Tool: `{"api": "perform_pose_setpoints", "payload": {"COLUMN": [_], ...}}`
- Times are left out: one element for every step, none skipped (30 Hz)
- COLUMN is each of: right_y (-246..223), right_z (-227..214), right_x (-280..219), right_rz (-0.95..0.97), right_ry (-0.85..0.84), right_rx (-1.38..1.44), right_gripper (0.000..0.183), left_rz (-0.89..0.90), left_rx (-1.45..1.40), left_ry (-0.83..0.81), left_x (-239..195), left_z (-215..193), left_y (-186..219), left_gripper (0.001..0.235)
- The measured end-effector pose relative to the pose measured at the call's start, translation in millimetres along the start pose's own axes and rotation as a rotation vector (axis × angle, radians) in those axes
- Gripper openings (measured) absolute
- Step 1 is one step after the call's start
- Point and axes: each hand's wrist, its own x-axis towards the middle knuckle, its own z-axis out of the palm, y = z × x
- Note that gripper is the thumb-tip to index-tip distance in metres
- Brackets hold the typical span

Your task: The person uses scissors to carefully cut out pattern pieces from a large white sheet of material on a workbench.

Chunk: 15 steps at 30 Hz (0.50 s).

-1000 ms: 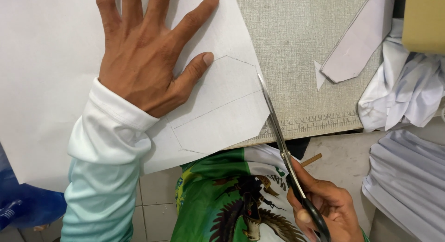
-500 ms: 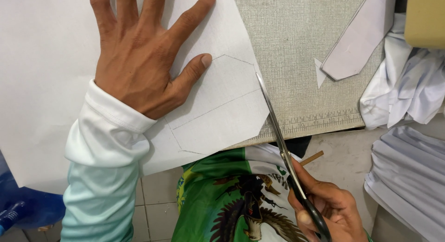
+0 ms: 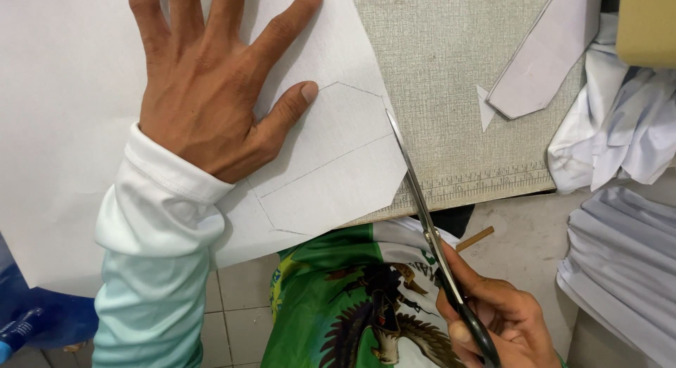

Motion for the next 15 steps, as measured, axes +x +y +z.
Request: {"api": "perform_pose_setpoints", "payload": {"right_y": [-1.2, -2.5, -3.7, -3.4, -3.1, -3.3, -3.4, -3.4, -3.4, -3.2, -3.1, -3.1, -5.1, -7.1, -9.0], "right_z": [0.8, 1.7, 2.6, 3.2, 3.8, 4.1, 5.0, 6.1, 7.2, 7.3, 7.4, 7.5, 9.8, 12.1, 14.6], "right_x": [-0.3, -0.8, -1.3, -1.8, -2.3, -2.3, -2.1, -2.6, -3.1, -1.5, 0.0, 1.5, 4.0, 6.9, 9.7], "right_rz": [0.0, 0.031, 0.063, 0.064, 0.043, 0.02, 0.019, -0.009, -0.037, -0.038, -0.035, -0.033, -0.036, -0.077, -0.118], "right_ry": [-0.001, 0.006, 0.014, 0.013, 0.021, 0.028, 0.028, 0.014, 0.0, -0.001, 0.013, 0.027, 0.027, 0.004, -0.019], "right_rx": [0.0, 0.065, 0.13, 0.131, 0.082, 0.032, 0.031, 0.06, 0.089, 0.089, 0.06, 0.032, 0.031, 0.035, 0.039], "right_gripper": [0.084, 0.082, 0.079, 0.079, 0.081, 0.083, 0.083, 0.083, 0.084, 0.084, 0.084, 0.084, 0.084, 0.082, 0.081], "left_rz": [0.0, -0.007, -0.014, -0.014, -0.008, -0.001, -0.001, 0.0, 0.0, 0.0, -0.005, -0.01, -0.008, 0.0, 0.007], "left_rx": [0.0, -0.001, -0.002, -0.002, 0.0, 0.002, 0.002, 0.004, 0.006, 0.007, -0.024, -0.055, -0.055, -0.063, -0.071], "left_ry": [0.0, -0.006, -0.013, -0.014, -0.013, -0.008, -0.006, -0.007, -0.008, -0.007, -0.017, -0.026, -0.024, -0.013, -0.003], "left_x": [0.1, 0.2, 0.3, 0.0, -0.3, 0.2, 0.5, 0.3, 0.1, 0.1, 0.1, 0.5, 1.3, 1.5, 1.5], "left_z": [-0.2, -0.4, -0.7, -0.5, -0.4, 0.0, -0.1, -0.2, -0.3, -0.1, -0.1, -0.1, -0.8, -1.9, -3.0], "left_y": [0.3, 0.7, 1.0, 0.6, 0.3, -0.1, -0.3, -0.2, 0.0, -0.1, -0.2, -0.2, 0.2, 0.6, 0.7], "left_gripper": [0.057, 0.057, 0.058, 0.058, 0.058, 0.058, 0.058, 0.058, 0.058, 0.058, 0.059, 0.06, 0.06, 0.059, 0.058]}}
